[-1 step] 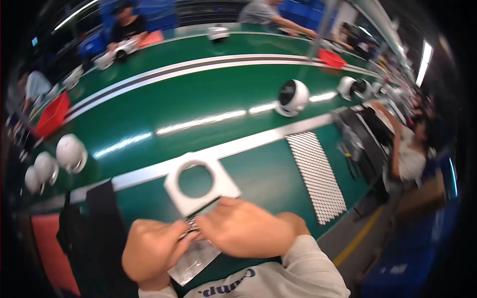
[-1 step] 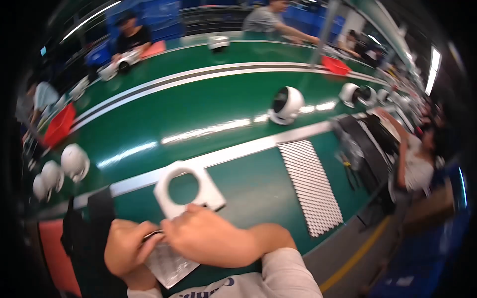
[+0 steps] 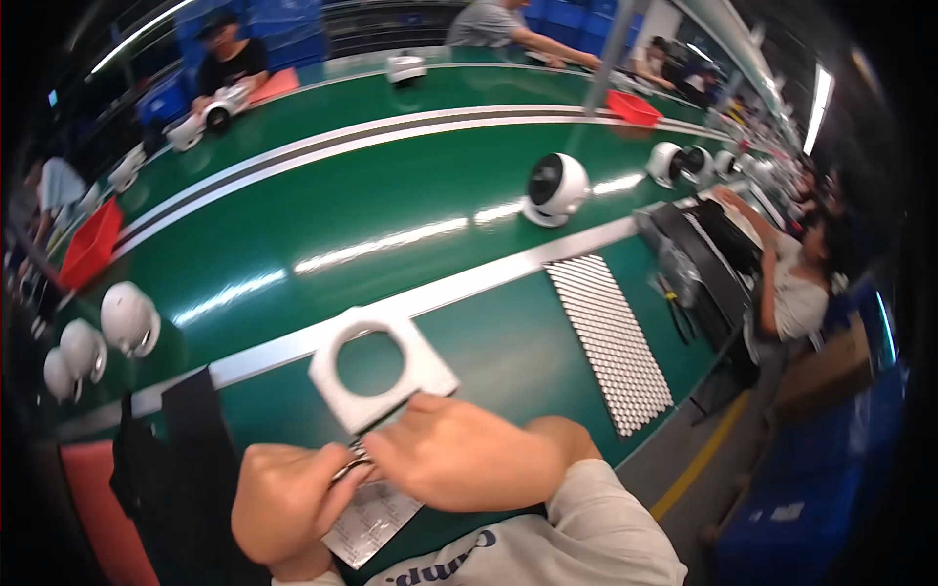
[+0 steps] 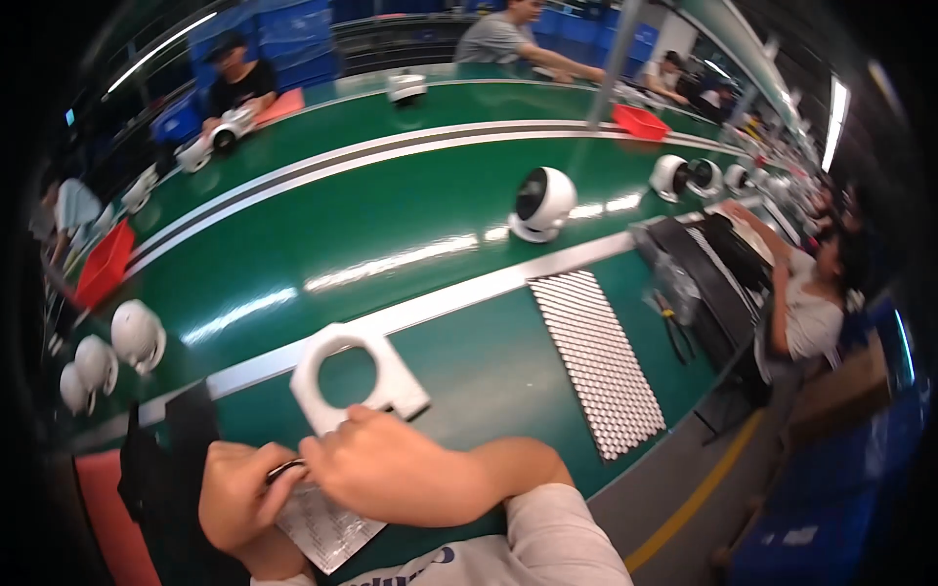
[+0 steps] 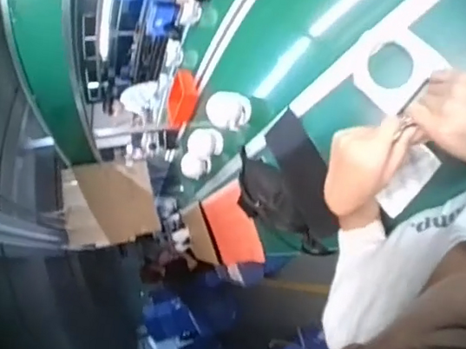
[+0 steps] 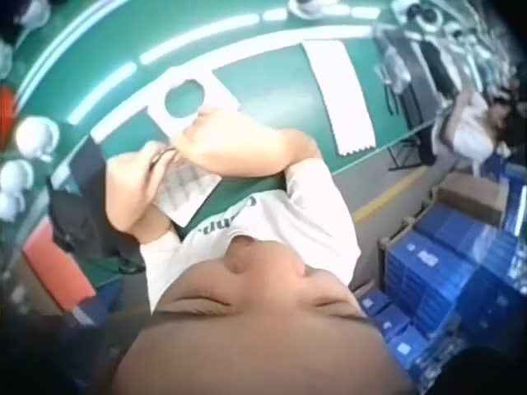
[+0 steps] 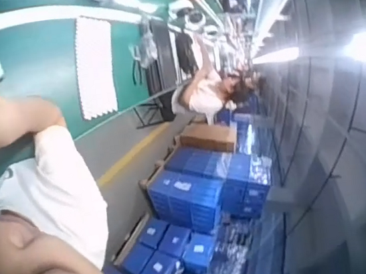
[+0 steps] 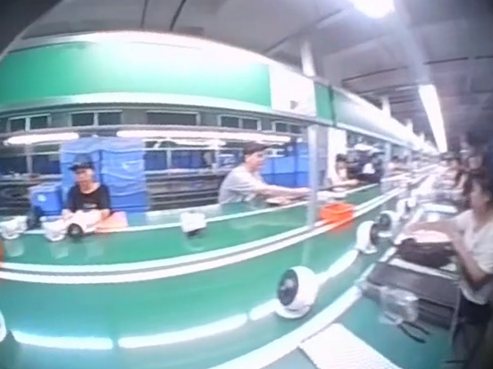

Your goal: Assembling electronic fixtures by applying adhesive strips and foam rings to the housing.

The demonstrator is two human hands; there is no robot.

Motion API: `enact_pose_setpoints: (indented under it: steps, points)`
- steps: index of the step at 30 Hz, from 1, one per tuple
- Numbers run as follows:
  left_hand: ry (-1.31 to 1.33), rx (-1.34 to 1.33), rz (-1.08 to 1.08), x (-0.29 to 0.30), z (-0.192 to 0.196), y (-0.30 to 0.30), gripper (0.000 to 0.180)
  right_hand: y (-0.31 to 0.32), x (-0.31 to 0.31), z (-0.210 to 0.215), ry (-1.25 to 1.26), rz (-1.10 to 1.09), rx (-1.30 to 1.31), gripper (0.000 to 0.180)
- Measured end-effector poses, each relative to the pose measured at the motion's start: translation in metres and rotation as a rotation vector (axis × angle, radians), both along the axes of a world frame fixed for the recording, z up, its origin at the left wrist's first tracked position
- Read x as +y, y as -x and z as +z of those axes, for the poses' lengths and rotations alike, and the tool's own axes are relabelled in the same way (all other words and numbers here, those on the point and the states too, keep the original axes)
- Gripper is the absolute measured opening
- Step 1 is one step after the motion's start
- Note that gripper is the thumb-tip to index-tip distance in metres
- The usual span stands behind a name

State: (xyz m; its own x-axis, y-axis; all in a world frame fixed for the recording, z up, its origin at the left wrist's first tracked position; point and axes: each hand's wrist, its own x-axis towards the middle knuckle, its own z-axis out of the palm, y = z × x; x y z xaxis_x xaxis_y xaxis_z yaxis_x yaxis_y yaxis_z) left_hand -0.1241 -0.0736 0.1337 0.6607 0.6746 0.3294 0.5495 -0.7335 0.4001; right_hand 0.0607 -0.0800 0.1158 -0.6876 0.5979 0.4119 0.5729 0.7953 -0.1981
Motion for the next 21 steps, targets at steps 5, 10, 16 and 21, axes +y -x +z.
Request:
enact_pose_setpoints:
  steps: [5,10,16,21]
  points:
    - [0.027,0.01,0.078,-0.0048,0.0003,-0.0142,0.009,-0.0102,-0.0073,-0.0014,0.004,-0.053,-0.03,0.009]
    - [0.053,-0.045,0.037,-0.0033,-0.0076,-0.0107,0.009,-0.0113,-0.0083,-0.0037,0.003,-0.022,-0.046,0.009]
    - [0.102,-0.078,0.0,0.0002,-0.0078,-0.0116,0.008,-0.0116,-0.0074,-0.0046,0.01,-0.018,-0.012,0.009]
    - [0.044,-0.037,0.006,-0.0004,-0.0041,-0.01,0.008,-0.0117,-0.0073,-0.0028,0.0,-0.022,-0.074,0.011]
